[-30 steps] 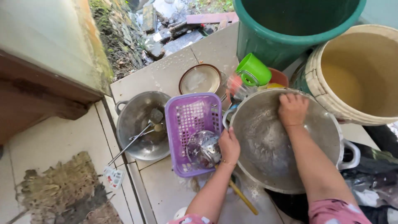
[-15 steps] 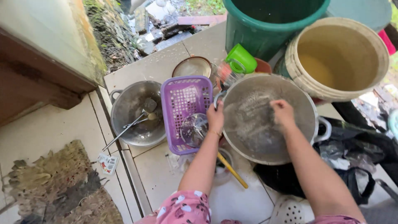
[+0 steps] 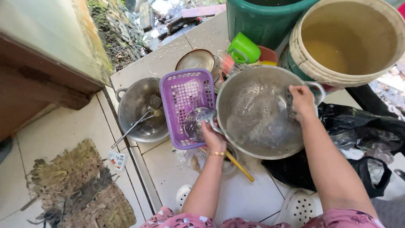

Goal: The recorder is washing a large metal pot and various utensils in a basin at a floor-level outdoor washing station.

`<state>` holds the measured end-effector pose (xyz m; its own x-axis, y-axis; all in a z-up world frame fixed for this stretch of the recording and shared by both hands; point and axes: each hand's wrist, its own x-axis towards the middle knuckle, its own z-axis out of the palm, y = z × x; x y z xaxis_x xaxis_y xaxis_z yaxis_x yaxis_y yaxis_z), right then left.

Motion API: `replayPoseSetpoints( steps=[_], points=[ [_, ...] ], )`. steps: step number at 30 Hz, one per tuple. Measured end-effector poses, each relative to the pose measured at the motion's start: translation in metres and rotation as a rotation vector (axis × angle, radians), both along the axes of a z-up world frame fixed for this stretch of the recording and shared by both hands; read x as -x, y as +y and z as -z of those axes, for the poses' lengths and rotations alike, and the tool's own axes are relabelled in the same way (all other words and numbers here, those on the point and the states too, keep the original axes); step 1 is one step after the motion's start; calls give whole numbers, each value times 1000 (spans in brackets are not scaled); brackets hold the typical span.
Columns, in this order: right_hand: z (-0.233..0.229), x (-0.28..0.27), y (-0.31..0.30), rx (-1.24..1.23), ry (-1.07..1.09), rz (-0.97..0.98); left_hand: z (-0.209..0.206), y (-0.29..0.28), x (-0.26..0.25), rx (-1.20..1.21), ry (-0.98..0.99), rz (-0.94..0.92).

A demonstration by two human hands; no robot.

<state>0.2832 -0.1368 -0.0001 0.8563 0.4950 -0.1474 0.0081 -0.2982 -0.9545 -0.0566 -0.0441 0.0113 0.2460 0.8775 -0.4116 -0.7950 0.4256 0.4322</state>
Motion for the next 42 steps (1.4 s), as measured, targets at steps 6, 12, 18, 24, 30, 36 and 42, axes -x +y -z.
replayPoseSetpoints(
  steps=[6,12,18,24,30,36,42],
  points=[
    [-14,52,-10,520,-687,-325,14,66,18,-237,699,198],
    [-18,186,2,214,-657,-611,-20,61,0,-506,1343,456],
    [-23,120,7,632,-929,-679,-38,60,4,-785,1518,521],
    [-28,48,1,736,-1259,-516,-45,57,8,-749,1453,670],
    [15,146,59,159,-859,-576,-46,39,7,-708,1454,540],
    [-34,121,51,20,-910,-843,-32,46,8,-701,1507,512],
    [8,167,72,91,-999,-735,-33,46,-4,-678,1516,468]
  ],
)
